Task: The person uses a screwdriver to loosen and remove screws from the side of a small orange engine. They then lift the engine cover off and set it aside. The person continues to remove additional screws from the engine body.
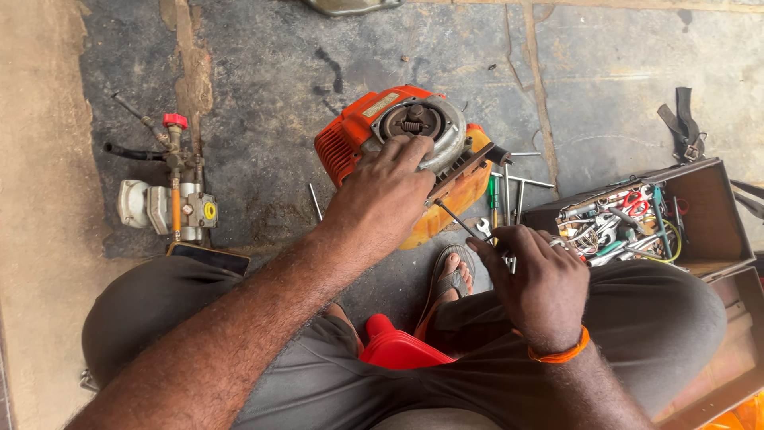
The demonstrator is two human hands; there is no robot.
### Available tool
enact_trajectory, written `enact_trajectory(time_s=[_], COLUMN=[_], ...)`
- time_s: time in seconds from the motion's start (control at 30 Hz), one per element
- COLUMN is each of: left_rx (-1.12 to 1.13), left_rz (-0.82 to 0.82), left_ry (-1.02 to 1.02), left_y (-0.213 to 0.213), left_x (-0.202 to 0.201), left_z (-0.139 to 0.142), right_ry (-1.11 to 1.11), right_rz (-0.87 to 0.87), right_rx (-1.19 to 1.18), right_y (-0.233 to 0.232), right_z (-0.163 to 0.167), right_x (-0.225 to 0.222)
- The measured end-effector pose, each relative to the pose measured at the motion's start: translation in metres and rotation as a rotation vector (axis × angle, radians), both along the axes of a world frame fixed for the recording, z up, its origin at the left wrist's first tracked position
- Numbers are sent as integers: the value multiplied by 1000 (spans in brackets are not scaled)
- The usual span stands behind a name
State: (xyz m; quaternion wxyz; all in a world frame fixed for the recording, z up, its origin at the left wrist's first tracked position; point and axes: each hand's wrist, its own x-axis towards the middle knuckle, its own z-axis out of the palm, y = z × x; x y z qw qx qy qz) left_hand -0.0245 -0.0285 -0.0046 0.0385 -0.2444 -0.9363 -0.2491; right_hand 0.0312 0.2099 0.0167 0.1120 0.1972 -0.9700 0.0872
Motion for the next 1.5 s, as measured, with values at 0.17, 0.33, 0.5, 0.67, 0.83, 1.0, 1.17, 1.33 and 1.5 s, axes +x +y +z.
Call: enact_trajectory(time_s=[0.17, 0.33, 0.5, 0.67, 0.83, 1.0, 1.17, 1.33, 1.5], left_rx=[4, 25, -19, -7, 11, 20, 5, 2, 25], left_rz=[-6, -7, 1, -3, -11, 0, 8, 3, 4], left_ry=[-7, -25, 10, -16, -19, 13, 27, 29, 21], left_y=[-1, -2, 0, 0, -2, -1, -1, 0, -2], left_x=[1, 2, 2, 0, 1, 2, 2, 1, 2], left_z=[3, 6, 4, 4, 6, 5, 2, 2, 3], right_ry=[-791, -856, 27, -222, -1014, -762, -76, -599, -1190], right_rz=[-284, -102, 165, -93, -443, -298, -54, -351, -346], right_rx=[-862, -1044, -71, -48, -1085, -824, -85, -574, -1299], right_y=[-1, 0, -7, -10, 2, 5, -2, -2, 2], right_z=[-22, -12, 12, 3, -16, -10, -11, -31, -23], right_x=[-6, -7, 0, 0, -18, -11, 4, 3, -10])
